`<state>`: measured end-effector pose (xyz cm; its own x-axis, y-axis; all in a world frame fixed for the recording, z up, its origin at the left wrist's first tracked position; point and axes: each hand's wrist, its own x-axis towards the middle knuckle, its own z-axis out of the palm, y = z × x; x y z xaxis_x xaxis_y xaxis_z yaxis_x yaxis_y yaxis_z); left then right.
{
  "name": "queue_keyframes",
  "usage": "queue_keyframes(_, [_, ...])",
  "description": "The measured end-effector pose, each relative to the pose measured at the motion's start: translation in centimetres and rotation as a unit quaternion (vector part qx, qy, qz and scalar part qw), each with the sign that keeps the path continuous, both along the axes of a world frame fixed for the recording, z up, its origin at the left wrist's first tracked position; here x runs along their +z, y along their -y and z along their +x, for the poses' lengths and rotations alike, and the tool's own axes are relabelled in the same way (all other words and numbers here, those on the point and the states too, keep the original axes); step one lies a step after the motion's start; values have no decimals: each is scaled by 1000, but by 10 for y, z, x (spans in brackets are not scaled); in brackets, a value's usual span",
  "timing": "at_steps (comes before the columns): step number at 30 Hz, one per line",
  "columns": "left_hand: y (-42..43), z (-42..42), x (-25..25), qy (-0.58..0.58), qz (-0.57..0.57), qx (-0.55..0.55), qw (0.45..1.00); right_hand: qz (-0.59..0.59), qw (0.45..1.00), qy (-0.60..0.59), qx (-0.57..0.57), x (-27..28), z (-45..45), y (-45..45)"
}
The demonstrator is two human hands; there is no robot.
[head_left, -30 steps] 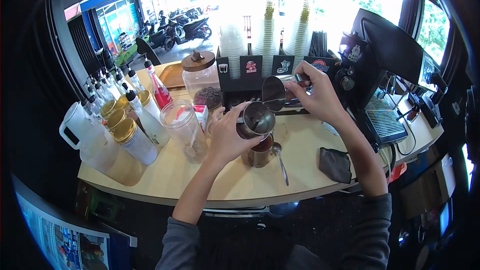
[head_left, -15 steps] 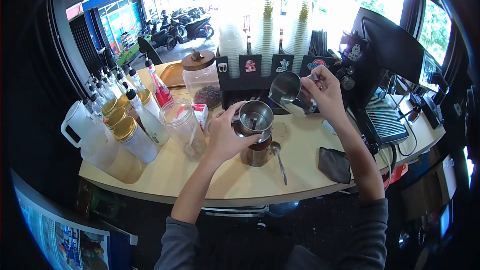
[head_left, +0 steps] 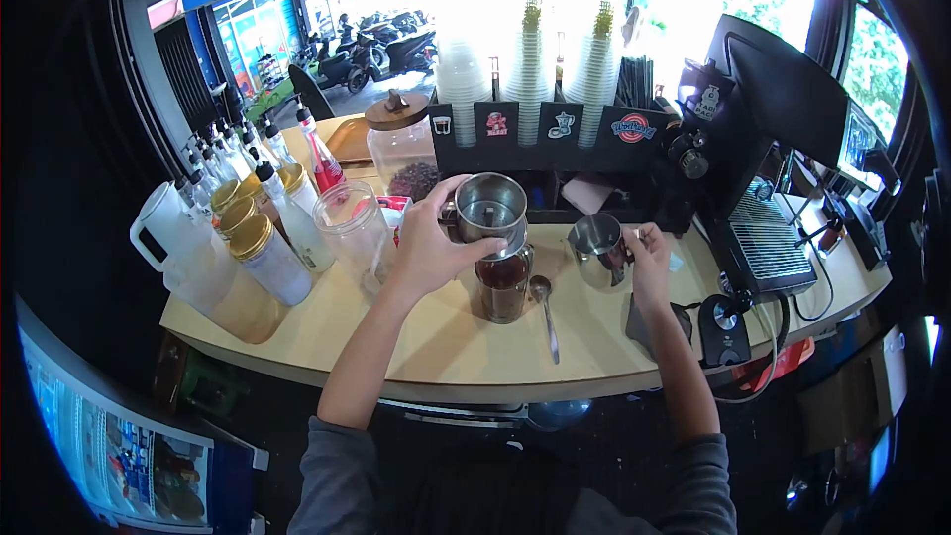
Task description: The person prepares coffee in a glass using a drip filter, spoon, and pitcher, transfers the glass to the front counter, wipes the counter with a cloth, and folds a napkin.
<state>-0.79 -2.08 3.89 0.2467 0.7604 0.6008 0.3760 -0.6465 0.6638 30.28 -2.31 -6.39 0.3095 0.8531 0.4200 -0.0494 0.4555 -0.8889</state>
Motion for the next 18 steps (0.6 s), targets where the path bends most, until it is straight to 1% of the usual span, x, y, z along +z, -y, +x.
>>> queue_keyframes(2, [1, 1, -1, -9, -4, 9, 1000, -11, 999, -35, -32, -18, -1, 4])
queue_keyframes(3, [1, 2, -2, 2, -6, 10, 1000, -18, 997, -63, -34, -18, -7, 10])
queue_keyframes(4, [1, 3, -3, 15, -9, 10, 1000, -19, 997, -65, -33, -26, -7, 10])
queue_keyframes(7, [0, 3, -8, 11, -7, 16, 1000, 7, 993, -114, -40, -50, -6, 5])
queue_keyframes(8, [0, 3, -9, 8, -2, 20, 1000, 8, 993, -112, -38, -56, -8, 6])
queue_keyframes(10, [5, 5, -7, 4, -19, 25, 999, -1, 984, -174, -30, -62, -12, 9])
queue_keyframes(11, [7, 6, -7, -2, -38, 28, 999, 9, 985, -169, -38, -70, -12, 7])
queue_keyframes(15, [6, 9, -15, 21, -34, 15, 999, 20, 984, -177, -17, -77, -14, 11])
queue_keyframes(18, [7, 14, -20, 25, -34, 27, 999, 6, 989, -146, -33, -77, -18, 15])
